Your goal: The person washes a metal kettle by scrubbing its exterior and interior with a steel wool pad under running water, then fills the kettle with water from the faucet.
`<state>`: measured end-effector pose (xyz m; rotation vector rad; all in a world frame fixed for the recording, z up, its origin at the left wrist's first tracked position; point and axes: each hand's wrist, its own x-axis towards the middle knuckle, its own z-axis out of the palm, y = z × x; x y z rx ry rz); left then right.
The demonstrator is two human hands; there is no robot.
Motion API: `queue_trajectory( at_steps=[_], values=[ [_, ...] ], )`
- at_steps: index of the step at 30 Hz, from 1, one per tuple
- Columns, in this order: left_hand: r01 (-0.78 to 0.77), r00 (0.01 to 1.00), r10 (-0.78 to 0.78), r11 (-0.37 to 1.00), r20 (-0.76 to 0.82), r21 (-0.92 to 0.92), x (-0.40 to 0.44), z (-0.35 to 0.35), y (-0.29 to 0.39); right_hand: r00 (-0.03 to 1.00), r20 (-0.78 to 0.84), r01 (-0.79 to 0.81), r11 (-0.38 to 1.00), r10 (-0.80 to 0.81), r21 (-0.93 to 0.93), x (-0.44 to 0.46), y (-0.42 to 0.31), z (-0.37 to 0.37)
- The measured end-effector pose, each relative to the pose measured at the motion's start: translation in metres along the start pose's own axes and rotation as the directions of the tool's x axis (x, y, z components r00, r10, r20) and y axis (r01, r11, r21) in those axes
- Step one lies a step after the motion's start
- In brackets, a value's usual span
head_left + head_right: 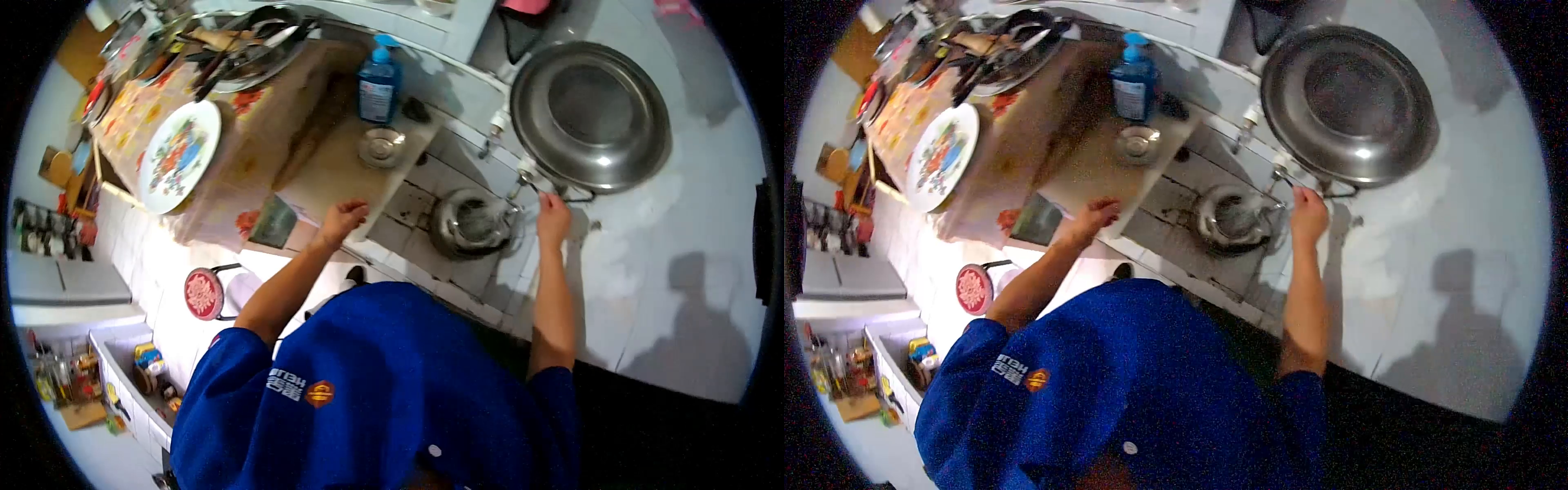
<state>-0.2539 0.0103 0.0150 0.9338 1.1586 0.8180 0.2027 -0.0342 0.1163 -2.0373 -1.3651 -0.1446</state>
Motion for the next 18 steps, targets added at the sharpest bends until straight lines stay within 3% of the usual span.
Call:
queue_trajectory(
  at_steps=[3, 8, 18],
  values=[
    [0.045, 0.998, -0.046, 0.999, -0.035, -0.019, 0.002, 0.004, 0.002, 0.999, -0.023, -0.031, 0.999, 0.032, 0.009, -0.001, -0.008, 0.000],
    [0.041, 0.998, -0.041, 0.999, 0.042, 0.001, 0.003, 0.006, 0.009, 0.994, 0.020, -0.107, 0.994, 0.107, 0.010, -0.003, -0.022, -0.013],
    [0.049, 0.997, -0.050, 0.999, 0.061, 0.011, 0.019, 0.005, 0.004, 0.996, 0.001, -0.095, 0.996, 0.095, 0.001, -0.003, -0.019, -0.007]
  ],
)
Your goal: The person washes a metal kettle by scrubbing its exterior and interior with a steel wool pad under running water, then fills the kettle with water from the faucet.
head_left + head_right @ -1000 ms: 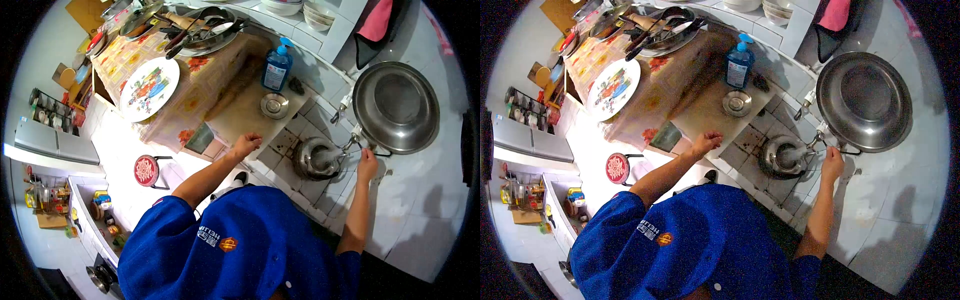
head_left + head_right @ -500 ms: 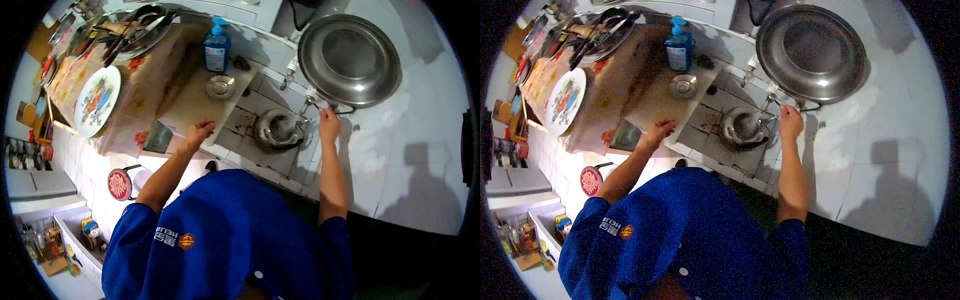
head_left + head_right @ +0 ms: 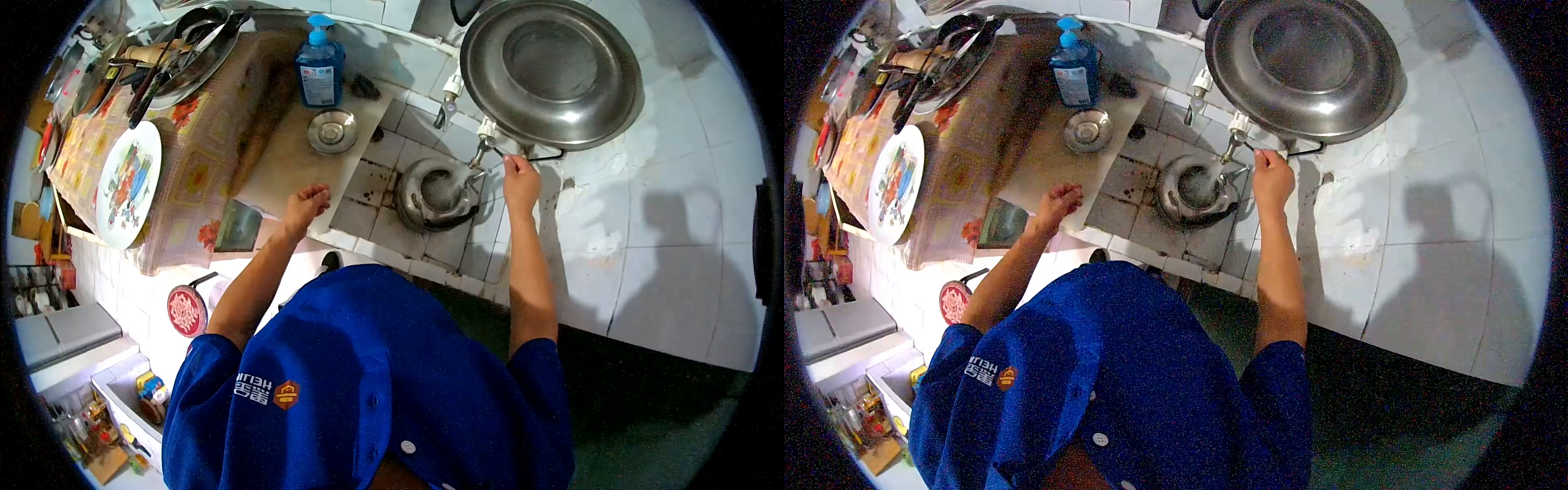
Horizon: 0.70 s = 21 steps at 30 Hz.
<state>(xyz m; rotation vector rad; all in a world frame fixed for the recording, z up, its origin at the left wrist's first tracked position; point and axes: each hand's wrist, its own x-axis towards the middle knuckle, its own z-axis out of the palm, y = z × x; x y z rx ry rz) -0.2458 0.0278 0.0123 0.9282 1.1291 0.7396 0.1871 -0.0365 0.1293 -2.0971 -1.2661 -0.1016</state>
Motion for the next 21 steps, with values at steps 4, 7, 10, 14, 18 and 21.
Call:
queue_trajectory(
  at_steps=[4, 7, 10, 14, 18, 21],
  values=[
    [0.021, 1.000, -0.021, 1.000, -0.004, -0.002, 0.007, -0.003, -0.002, 0.999, -0.007, -0.043, 0.999, 0.043, 0.007, 0.000, -0.004, 0.000],
    [0.037, 0.999, -0.037, 0.999, 0.014, 0.013, 0.011, -0.003, -0.002, 0.999, -0.001, -0.049, 0.999, 0.049, 0.005, -0.001, -0.002, 0.001],
    [0.044, 0.999, -0.045, 0.998, 0.016, 0.035, 0.012, -0.002, 0.003, 0.999, -0.015, -0.048, 0.999, 0.049, 0.025, -0.001, 0.002, 0.004],
    [0.044, 0.999, -0.045, 0.999, 0.029, 0.018, 0.015, -0.001, 0.005, 0.998, -0.012, -0.059, 0.998, 0.059, 0.016, -0.001, -0.001, 0.003],
    [0.044, 0.998, -0.044, 0.999, 0.039, 0.006, 0.014, -0.004, 0.004, 0.999, -0.024, -0.046, 0.999, 0.046, 0.009, -0.003, 0.001, 0.004],
    [0.041, 0.998, -0.042, 0.999, 0.051, 0.021, 0.014, -0.005, 0.001, 0.999, -0.033, -0.026, 0.999, 0.025, -0.025, -0.003, -0.001, 0.004]
  ],
)
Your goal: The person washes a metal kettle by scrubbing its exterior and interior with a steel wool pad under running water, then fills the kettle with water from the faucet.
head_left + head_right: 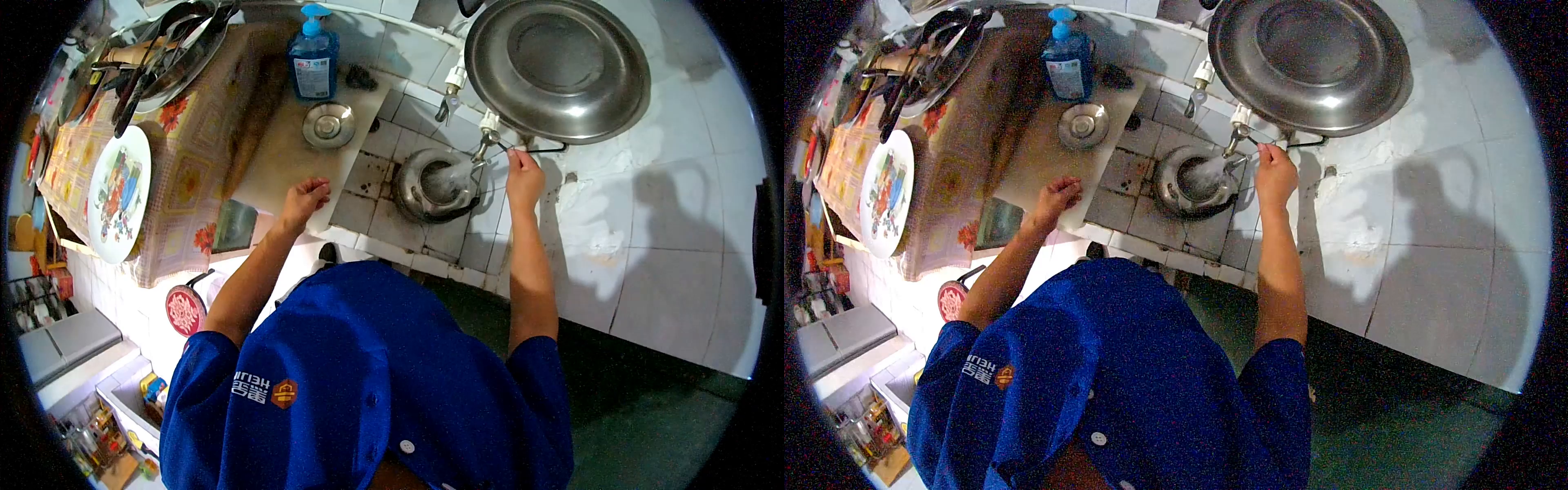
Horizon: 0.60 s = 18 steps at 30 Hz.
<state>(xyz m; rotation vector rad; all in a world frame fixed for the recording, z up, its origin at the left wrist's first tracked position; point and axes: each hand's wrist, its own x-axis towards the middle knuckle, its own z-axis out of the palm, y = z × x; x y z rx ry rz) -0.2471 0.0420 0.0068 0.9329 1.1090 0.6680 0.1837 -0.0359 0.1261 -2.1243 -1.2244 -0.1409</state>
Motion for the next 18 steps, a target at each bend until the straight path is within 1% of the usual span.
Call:
queue_trajectory(
  at_steps=[4, 6, 8, 9, 10, 11, 12, 13, 14, 16, 17, 18],
  values=[
    [0.021, 1.000, -0.021, 1.000, -0.006, -0.008, -0.004, 0.002, -0.004, 0.998, -0.005, -0.056, 0.997, 0.056, 0.054, -0.009, 0.000, 0.004],
    [0.018, 1.000, -0.018, 0.998, -0.003, 0.057, -0.004, 0.003, -0.006, 0.945, 0.065, -0.328, 0.924, 0.322, 0.198, -0.027, 0.012, 0.018],
    [0.035, 0.999, -0.035, 0.998, -0.007, 0.046, -0.007, 0.004, -0.006, 0.908, 0.163, -0.407, 0.906, 0.386, 0.121, -0.062, 0.064, 0.064],
    [0.051, 0.999, -0.051, 0.998, -0.011, 0.038, -0.010, 0.004, -0.007, 0.844, 0.287, -0.489, 0.870, 0.454, 0.060, -0.081, 0.089, 0.086],
    [0.054, 0.998, -0.054, 0.998, -0.021, 0.037, -0.014, 0.004, -0.006, 0.838, 0.269, -0.479, 0.876, 0.475, -0.054, -0.101, 0.090, 0.100],
    [0.053, 0.998, -0.052, 0.997, -0.020, 0.054, -0.019, 0.004, -0.002, 0.607, 0.484, -0.763, 0.632, 0.630, 0.133, -0.110, 0.087, 0.107],
    [0.050, 0.999, -0.049, 0.996, -0.020, 0.074, -0.024, 0.004, 0.002, 0.300, 0.640, -0.953, 0.259, 0.708, 0.160, -0.120, 0.088, 0.114],
    [0.052, 0.998, -0.050, 0.995, -0.035, 0.083, -0.028, 0.004, 0.005, 0.294, 0.653, -0.954, 0.255, 0.698, 0.157, -0.125, 0.090, 0.129],
    [0.053, 0.997, -0.048, 0.995, -0.061, 0.080, -0.033, 0.005, 0.008, 0.272, 0.586, -0.962, 0.205, 0.764, 0.180, -0.136, 0.102, 0.149],
    [0.067, 0.994, -0.059, 0.994, -0.090, 0.089, -0.042, 0.009, 0.013, 0.188, 0.461, -0.965, 0.075, 0.867, 0.251, -0.136, 0.076, 0.147],
    [0.079, 0.992, -0.067, 0.991, -0.110, 0.107, -0.047, 0.010, 0.016, 0.173, 0.466, -0.968, 0.062, 0.868, 0.244, -0.139, 0.079, 0.149],
    [0.088, 0.989, -0.072, 0.988, -0.129, 0.124, -0.049, 0.012, 0.019, 0.189, 0.497, -0.965, 0.066, 0.847, 0.255, -0.140, 0.081, 0.151]
  ],
)
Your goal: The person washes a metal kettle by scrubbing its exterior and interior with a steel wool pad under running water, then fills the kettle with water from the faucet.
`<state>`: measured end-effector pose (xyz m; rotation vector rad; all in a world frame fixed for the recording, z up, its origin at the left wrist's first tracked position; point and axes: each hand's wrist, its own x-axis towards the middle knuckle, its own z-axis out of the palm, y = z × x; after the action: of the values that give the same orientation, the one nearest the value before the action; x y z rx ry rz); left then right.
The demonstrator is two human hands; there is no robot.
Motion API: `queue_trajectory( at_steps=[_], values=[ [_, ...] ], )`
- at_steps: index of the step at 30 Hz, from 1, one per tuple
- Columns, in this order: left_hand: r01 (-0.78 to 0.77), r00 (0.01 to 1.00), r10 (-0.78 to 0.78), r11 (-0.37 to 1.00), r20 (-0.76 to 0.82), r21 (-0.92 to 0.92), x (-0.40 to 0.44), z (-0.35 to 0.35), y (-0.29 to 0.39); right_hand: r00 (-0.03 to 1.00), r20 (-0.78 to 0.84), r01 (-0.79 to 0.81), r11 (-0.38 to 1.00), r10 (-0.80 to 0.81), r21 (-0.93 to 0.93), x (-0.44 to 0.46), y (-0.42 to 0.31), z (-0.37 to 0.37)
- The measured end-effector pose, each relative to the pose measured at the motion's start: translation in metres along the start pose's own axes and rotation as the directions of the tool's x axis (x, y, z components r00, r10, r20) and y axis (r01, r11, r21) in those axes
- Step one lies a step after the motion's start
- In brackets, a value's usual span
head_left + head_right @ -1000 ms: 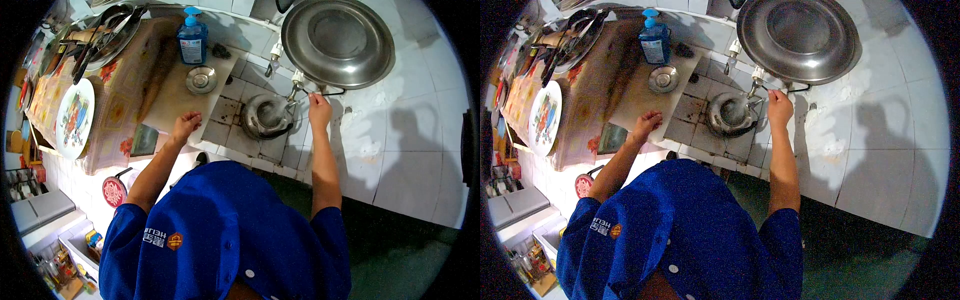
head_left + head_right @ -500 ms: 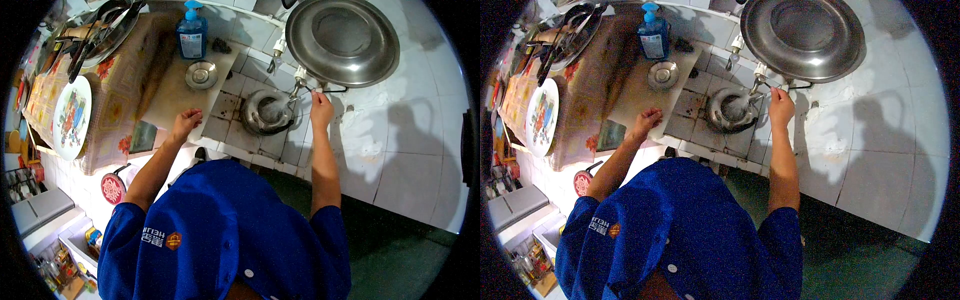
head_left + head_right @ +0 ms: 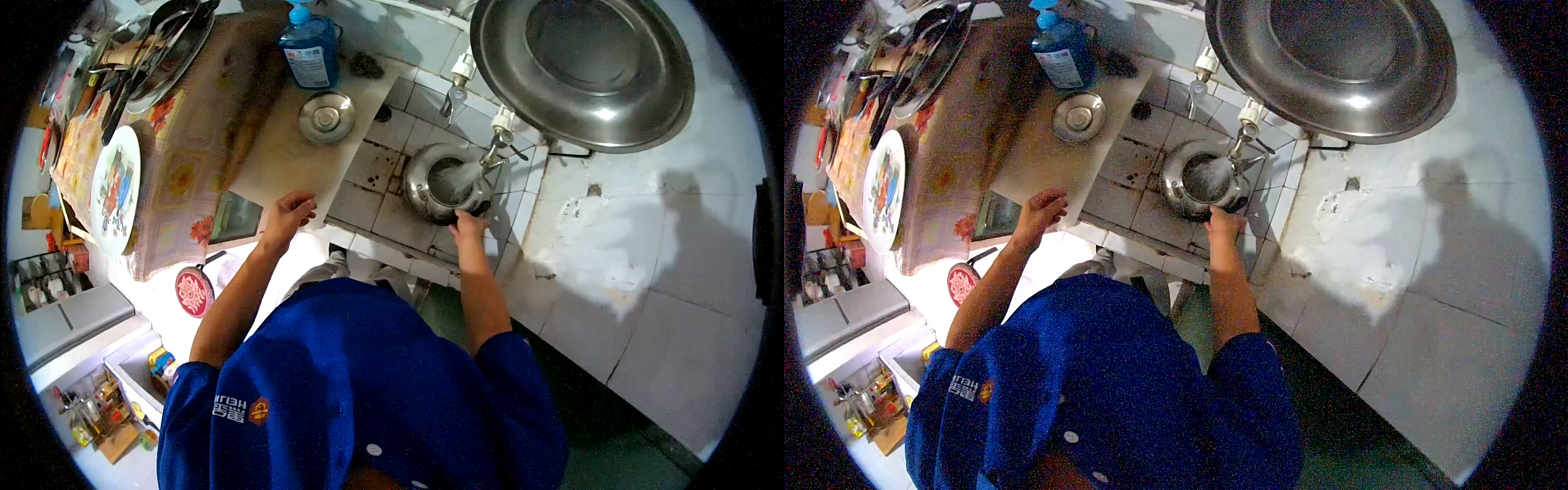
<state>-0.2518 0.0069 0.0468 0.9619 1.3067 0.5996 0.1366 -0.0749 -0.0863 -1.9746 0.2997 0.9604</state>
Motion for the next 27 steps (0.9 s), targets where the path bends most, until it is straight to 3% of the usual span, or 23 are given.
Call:
queue_trajectory(
  at_steps=[2, 4, 7, 11, 18, 21, 24, 25, 27],
  values=[
    [0.019, 1.000, -0.018, 1.000, -0.010, 0.015, -0.003, 0.002, 0.000, 0.999, 0.036, 0.001, 1.000, -0.001, 0.003, 0.001, 0.001, -0.003],
    [0.041, 0.999, -0.041, 0.999, -0.017, 0.023, -0.005, 0.004, -0.007, 0.973, 0.156, 0.181, 0.982, -0.169, -0.062, -0.003, 0.002, -0.010],
    [0.019, 1.000, -0.019, 0.999, 0.001, -0.044, 0.002, 0.008, -0.015, 0.993, 0.112, 0.046, 0.998, -0.042, -0.035, -0.029, -0.015, -0.007],
    [0.028, 1.000, -0.028, 0.999, 0.010, -0.036, 0.003, 0.019, -0.014, 0.964, 0.250, 0.103, 0.993, -0.087, -0.053, -0.025, -0.009, -0.014],
    [0.011, 0.997, -0.008, 0.999, 0.073, -0.041, 0.015, 0.017, -0.017, 0.983, 0.153, 0.097, 0.995, -0.097, 0.006, -0.011, 0.007, -0.016],
    [0.035, 0.997, -0.032, 0.999, 0.072, -0.039, 0.019, 0.014, -0.017, 0.974, 0.199, 0.124, 0.991, -0.112, -0.054, -0.019, 0.005, -0.020],
    [0.036, 0.996, -0.033, 0.999, 0.087, -0.035, 0.021, 0.015, -0.014, 0.990, 0.104, 0.109, 0.986, -0.096, -0.127, -0.003, 0.016, -0.017],
    [0.039, 0.995, -0.035, 0.999, 0.093, -0.038, 0.023, 0.014, -0.015, 0.980, 0.076, 0.196, 0.954, -0.183, -0.226, 0.039, 0.041, -0.019],
    [0.051, 0.988, -0.049, 0.999, 0.149, -0.007, 0.026, 0.013, -0.017, 0.960, 0.049, 0.275, 0.902, -0.275, -0.331, 0.031, 0.035, -0.024]
  ],
)
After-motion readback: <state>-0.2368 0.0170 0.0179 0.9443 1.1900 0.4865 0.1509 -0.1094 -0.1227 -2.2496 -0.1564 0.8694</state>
